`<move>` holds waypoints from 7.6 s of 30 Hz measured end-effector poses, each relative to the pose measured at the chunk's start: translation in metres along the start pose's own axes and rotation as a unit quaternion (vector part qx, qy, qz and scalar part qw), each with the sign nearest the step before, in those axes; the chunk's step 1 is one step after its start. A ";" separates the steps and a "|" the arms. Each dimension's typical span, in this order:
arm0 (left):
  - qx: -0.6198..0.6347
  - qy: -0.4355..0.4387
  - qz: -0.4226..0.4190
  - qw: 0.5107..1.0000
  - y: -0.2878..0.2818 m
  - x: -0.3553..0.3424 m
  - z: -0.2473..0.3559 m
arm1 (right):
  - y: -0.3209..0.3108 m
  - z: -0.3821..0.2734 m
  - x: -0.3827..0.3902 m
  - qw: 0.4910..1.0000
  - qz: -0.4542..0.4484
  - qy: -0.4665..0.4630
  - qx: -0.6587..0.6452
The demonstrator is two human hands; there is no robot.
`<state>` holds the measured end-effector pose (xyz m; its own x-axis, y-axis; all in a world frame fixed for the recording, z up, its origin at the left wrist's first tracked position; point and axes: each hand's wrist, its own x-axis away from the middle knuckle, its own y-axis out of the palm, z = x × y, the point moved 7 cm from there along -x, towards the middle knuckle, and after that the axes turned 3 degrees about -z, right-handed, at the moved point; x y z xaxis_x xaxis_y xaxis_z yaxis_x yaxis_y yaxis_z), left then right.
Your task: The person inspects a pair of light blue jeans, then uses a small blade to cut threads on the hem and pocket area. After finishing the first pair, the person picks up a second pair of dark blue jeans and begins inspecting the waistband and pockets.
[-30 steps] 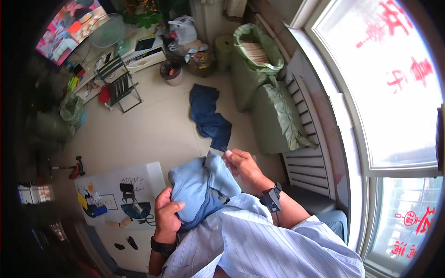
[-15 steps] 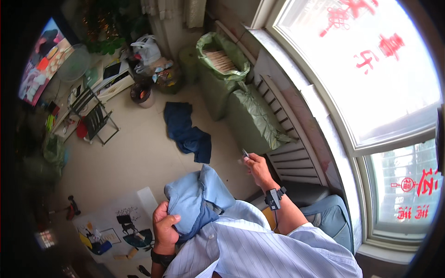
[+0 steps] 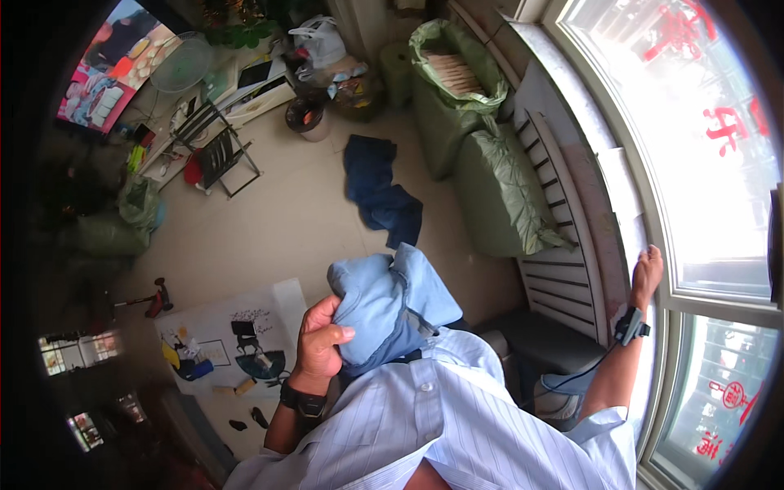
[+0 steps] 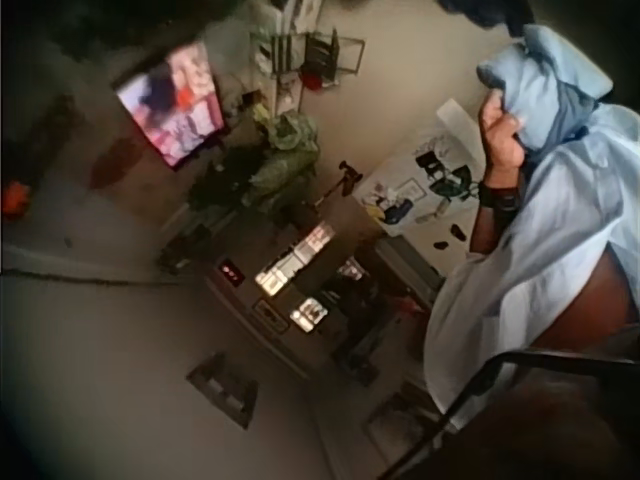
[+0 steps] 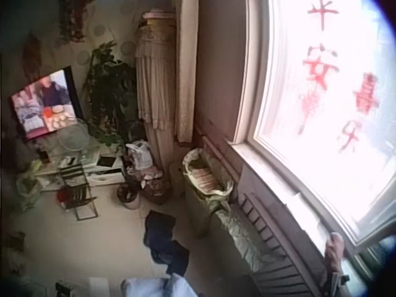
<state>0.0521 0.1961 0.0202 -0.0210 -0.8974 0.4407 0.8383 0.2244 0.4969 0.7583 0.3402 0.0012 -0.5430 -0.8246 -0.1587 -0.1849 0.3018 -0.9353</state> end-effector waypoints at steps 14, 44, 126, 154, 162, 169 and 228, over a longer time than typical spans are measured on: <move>0.061 0.080 0.016 0.995 0.055 -0.024 0.003 | 0.053 0.099 -0.064 0.987 0.026 -0.018 0.161; 0.158 0.216 0.123 0.956 0.053 -0.027 0.045 | 0.157 -0.286 0.262 0.298 -0.690 0.121 -0.648; 0.128 0.168 -0.010 0.977 0.058 0.041 0.003 | 0.067 -0.356 0.200 0.491 -0.567 -0.003 -0.661; -0.053 0.214 0.074 0.973 0.142 0.047 0.008 | -0.078 -0.389 0.253 0.621 -0.531 -0.388 -0.426; -0.107 0.233 0.051 0.965 0.143 0.039 0.004 | -0.084 -0.383 0.255 0.653 -0.378 -0.518 -0.402; -0.151 0.240 0.055 0.957 0.143 0.035 0.004 | -0.075 -0.383 0.256 0.649 -0.412 -0.511 -0.384; 0.038 0.081 0.057 0.994 0.130 -0.050 -0.052 | -0.041 -0.010 0.021 0.992 0.072 -0.100 0.037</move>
<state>0.1904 0.2501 0.0242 0.1644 -0.9124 0.3748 0.7869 0.3505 0.5080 0.7461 0.3149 0.0396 -0.3850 -0.8564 -0.3441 -0.0531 0.3927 -0.9181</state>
